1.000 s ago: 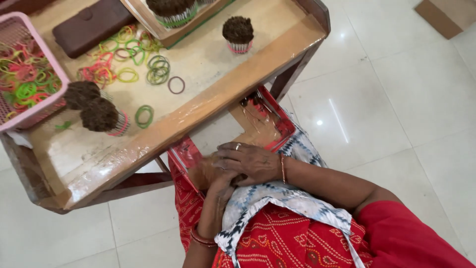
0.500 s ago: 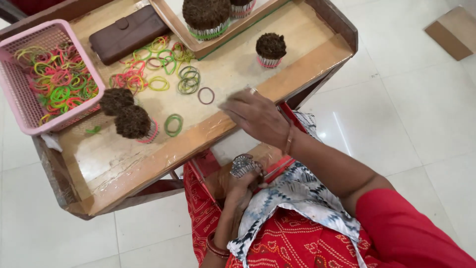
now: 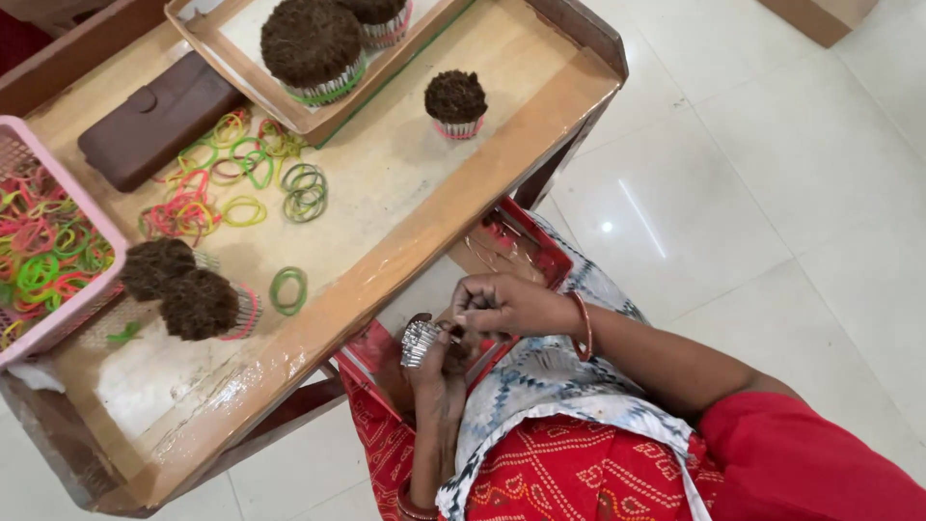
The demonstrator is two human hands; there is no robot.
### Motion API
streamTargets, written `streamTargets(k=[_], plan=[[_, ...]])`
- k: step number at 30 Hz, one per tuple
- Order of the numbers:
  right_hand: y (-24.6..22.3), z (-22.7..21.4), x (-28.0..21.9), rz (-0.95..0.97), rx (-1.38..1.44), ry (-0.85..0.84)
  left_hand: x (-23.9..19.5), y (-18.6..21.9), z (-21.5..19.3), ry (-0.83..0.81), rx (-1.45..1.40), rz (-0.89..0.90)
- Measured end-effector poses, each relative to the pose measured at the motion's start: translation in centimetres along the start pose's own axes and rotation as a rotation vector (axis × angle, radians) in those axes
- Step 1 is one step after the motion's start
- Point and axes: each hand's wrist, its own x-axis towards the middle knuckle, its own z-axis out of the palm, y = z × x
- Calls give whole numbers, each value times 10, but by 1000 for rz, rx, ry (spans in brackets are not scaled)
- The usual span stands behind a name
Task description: The recorder is taking small metal rods from a tray and bundling them together with rubber bands.
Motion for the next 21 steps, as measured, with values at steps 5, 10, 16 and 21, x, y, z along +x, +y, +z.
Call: streamTargets(k=[5,10,16,21], plan=[[57,-13,-10,62,-80,105,-1,-16,-8,43,37,-62],[64,-16,-5,-74,-109,64,-12,-12,15,-205,34,85],[63,-20,-6,-1,-67,88,-20,-6,25,-233,97,159],[61,-34,-23,207,-79,118,-25,-2,24,-426,-14,80]])
